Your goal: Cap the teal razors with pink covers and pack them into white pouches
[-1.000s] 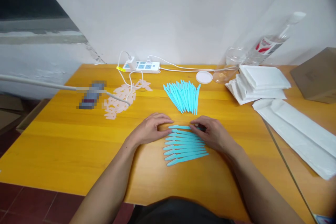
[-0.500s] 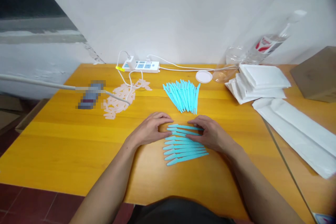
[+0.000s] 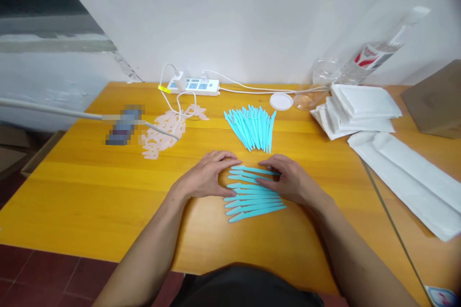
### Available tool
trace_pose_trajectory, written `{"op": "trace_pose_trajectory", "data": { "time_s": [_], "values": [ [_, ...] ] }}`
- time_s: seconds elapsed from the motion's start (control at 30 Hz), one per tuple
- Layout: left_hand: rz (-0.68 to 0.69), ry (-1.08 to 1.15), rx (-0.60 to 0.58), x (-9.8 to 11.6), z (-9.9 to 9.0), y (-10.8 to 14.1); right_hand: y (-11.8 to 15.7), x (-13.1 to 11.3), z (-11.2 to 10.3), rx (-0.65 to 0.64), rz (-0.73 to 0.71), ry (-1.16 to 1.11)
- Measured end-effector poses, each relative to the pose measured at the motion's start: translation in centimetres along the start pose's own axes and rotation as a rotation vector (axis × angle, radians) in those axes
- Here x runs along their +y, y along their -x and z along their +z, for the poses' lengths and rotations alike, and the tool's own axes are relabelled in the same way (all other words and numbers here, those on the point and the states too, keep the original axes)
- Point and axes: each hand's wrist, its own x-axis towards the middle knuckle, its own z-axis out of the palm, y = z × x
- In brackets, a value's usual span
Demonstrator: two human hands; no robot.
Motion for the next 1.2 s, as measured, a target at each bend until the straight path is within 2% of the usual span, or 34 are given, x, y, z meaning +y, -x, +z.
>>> {"op": "trace_pose_trajectory", "data": {
  "time_s": [0.67,0.77,0.83,0.93,1.0,1.07,1.2],
  "values": [
    [0.006,0.007,-0.006,0.1,0.0,0.1,-0.1,-0.6,0.0,-0.007,0.01,0.013],
    [0.01,0.026,-0.001,0.1,-0.1,0.1,-0.1,-0.7,-0.8,-0.001,0.014,-0.003],
    [0.013,0.057,0.016,0.0,-0.1,0.1,0.0,-0.5,-1.9,0.067,0.042,0.003],
    [0.011,0.094,0.03,-0.2,-0.2,0.2,0.5,0.5,-4.0,0.276,0.137,0.054],
    [0.012,0.106,0.036,-0.4,-0.2,0.2,0.8,1.3,-4.9,0.351,0.207,0.083],
    [0.013,0.118,0.056,-0.5,-0.1,0.2,1.0,2.0,-5.1,0.355,0.246,0.101],
    [0.02,0.141,0.086,-0.8,0.0,0.2,0.9,2.4,-4.2,0.291,0.239,0.12]
  ]
}}
